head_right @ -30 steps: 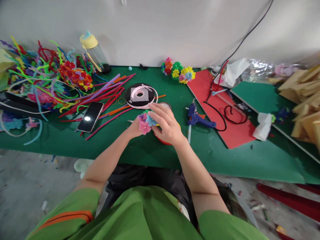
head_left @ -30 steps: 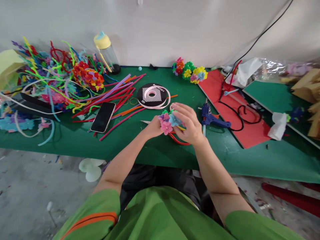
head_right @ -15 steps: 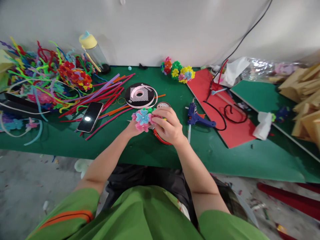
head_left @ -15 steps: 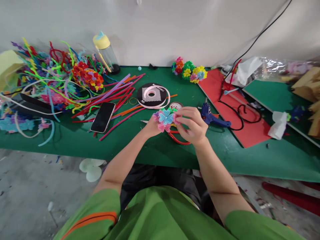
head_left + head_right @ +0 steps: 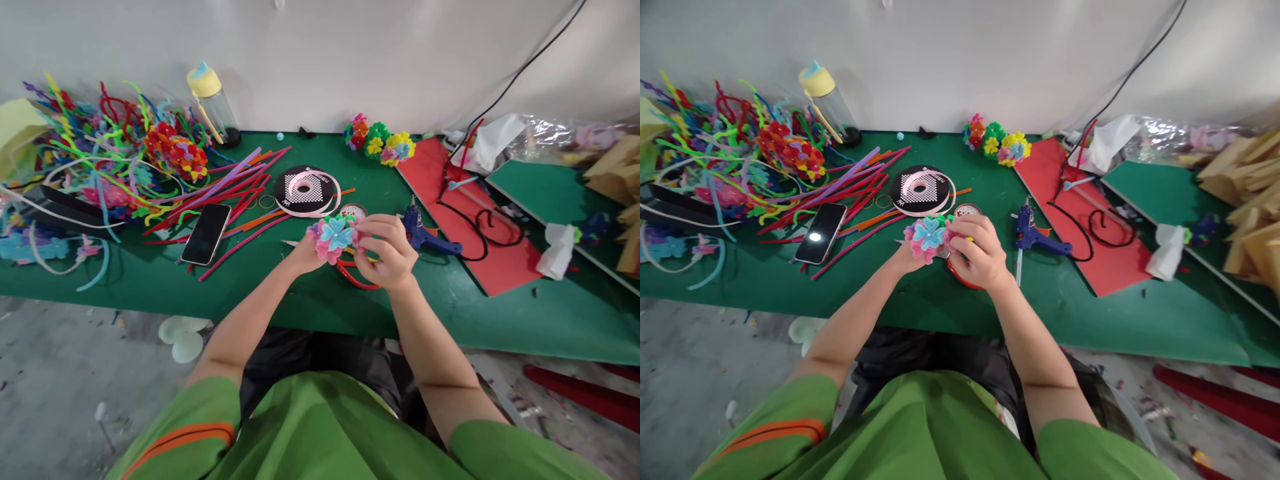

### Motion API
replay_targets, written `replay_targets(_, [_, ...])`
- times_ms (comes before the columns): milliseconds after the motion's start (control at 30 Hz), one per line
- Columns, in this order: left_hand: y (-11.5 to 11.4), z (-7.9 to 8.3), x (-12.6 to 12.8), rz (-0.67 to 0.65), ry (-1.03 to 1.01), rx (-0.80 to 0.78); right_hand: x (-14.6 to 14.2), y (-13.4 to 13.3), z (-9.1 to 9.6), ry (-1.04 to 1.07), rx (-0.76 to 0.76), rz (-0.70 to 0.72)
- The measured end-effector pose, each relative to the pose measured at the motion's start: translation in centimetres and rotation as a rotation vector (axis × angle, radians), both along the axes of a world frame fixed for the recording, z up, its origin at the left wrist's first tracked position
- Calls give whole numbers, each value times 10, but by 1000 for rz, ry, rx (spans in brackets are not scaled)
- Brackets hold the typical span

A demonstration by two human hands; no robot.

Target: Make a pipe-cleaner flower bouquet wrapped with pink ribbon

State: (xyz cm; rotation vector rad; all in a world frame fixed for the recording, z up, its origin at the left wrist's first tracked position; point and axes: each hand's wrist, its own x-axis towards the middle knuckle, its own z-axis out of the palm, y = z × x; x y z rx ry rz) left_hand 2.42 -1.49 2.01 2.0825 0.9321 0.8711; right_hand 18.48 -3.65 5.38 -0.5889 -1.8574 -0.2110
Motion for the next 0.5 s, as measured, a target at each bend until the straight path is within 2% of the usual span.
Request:
replay_targets(167, [-2, -3, 1, -22, -5, -71, 2, 0, -5, -55, -31, 54])
replay_targets(333, [-2, -8, 0, 39, -11, -19, 1, 0, -6, -97, -51, 79])
replay_targets(500, [0, -7, -1, 26, -10, -3, 4, 1, -6, -133, -39, 112])
